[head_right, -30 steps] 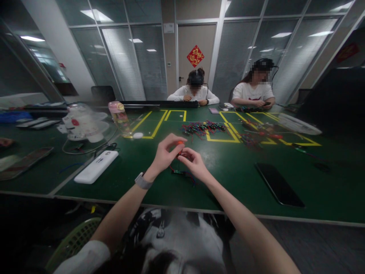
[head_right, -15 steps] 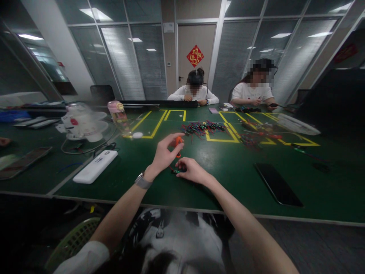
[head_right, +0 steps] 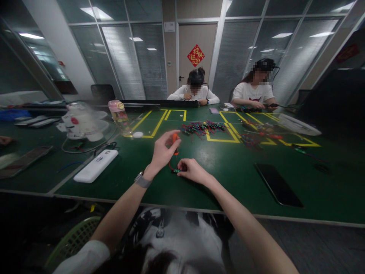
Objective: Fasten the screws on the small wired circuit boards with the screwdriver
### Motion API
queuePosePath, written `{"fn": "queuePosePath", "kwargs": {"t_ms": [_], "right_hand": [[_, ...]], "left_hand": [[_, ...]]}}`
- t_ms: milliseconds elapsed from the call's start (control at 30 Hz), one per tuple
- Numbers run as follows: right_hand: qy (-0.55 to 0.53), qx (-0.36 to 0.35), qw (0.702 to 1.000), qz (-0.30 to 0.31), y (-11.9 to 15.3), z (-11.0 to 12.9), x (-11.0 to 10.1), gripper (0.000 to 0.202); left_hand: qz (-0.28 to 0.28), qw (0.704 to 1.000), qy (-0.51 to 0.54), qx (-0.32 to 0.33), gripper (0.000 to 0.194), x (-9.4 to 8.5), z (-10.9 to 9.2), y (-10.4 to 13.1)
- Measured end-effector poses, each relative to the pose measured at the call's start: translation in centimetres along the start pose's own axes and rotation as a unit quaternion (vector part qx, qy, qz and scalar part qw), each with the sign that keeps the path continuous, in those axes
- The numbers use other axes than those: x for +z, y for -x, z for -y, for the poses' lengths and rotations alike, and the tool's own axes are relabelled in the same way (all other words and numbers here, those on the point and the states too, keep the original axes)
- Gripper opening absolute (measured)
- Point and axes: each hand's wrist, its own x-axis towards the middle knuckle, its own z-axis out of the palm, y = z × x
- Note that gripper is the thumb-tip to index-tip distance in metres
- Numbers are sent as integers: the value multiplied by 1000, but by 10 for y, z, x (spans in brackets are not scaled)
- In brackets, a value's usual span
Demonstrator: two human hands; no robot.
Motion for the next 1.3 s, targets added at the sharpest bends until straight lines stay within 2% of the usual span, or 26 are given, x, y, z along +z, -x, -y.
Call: {"fn": "queuePosePath", "kwargs": {"t_ms": [167, 300, 433, 500, 567, 700, 800, 867, 1067, 1300], "right_hand": [[-16, 3, 1000, -4, 1, 6, -3, 11], [20, -9, 1000, -9, 1, 6, -4, 3], [38, -26, 999, -10, 1, 7, -6, 4], [46, -26, 999, -8, 1, 7, -7, 5], [56, -18, 998, -5, 1, 7, -7, 7], [75, -17, 997, -4, 1, 5, -7, 8], [94, -29, 995, -1, 0, 5, -6, 9], [109, -37, 993, 0, 0, 6, -6, 10], [171, -67, 983, 22, 2, 7, -5, 6], [139, -69, 987, 25, 3, 2, -7, 9]], "left_hand": [[-19, 1000, -14, 5, 29, -2, -2, 0], [-58, 998, -25, 24, 32, -4, -5, 0], [-65, 996, -47, 40, 33, -7, -4, -2], [-19, 996, -84, 10, 28, -11, -3, -3], [80, 987, -130, -39, 16, -16, 0, -3], [290, 930, -201, -98, 20, -26, 9, 4], [379, 894, -205, -119, 26, -30, 15, 15], [397, 885, -212, -121, 31, -29, 19, 23], [397, 872, -264, -109, 24, -22, 20, 31], [393, 873, -261, -125, 24, -24, 19, 28]]}}
